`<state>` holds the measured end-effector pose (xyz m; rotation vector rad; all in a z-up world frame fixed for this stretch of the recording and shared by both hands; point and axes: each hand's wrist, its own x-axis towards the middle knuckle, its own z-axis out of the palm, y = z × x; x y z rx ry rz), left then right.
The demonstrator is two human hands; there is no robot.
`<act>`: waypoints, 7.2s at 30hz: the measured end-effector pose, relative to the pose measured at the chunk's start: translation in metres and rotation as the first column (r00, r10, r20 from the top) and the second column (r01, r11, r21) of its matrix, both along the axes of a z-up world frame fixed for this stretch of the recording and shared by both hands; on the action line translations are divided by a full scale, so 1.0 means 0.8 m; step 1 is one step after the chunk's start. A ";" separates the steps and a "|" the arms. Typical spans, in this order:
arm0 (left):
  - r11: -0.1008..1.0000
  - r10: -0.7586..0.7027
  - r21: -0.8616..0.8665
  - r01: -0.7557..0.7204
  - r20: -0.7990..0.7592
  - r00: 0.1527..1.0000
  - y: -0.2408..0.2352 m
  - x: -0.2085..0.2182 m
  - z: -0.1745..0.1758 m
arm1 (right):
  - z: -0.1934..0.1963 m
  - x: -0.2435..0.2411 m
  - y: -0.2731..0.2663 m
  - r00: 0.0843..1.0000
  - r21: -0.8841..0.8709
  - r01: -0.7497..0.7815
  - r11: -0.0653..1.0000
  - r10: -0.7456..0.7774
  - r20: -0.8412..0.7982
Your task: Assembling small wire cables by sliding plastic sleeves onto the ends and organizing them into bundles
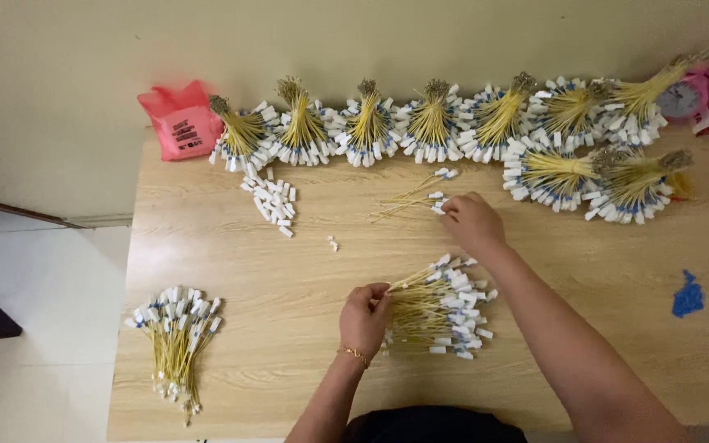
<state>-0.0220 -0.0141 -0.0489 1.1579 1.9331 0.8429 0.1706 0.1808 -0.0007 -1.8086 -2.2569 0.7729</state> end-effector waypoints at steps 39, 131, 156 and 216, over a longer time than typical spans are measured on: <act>0.976 -0.169 0.210 0.065 0.527 0.833 0.015 -0.041 0.132 | 0.183 0.054 -0.122 0.932 0.260 -0.281 0.924 0.327 -0.156; 0.971 -0.047 0.130 -0.199 0.926 0.376 0.005 0.020 0.168 | 0.236 -0.034 -0.175 0.847 0.126 -0.148 0.981 0.192 -0.495; 0.975 -0.066 0.162 -0.149 0.861 0.505 0.006 0.015 0.168 | 0.236 -0.037 -0.165 0.892 0.009 -0.136 0.991 0.126 -0.434; 0.968 0.111 -0.054 -0.247 0.968 0.226 0.017 0.006 0.140 | 0.198 -0.030 -0.155 0.703 -0.058 -0.263 0.963 0.150 -0.695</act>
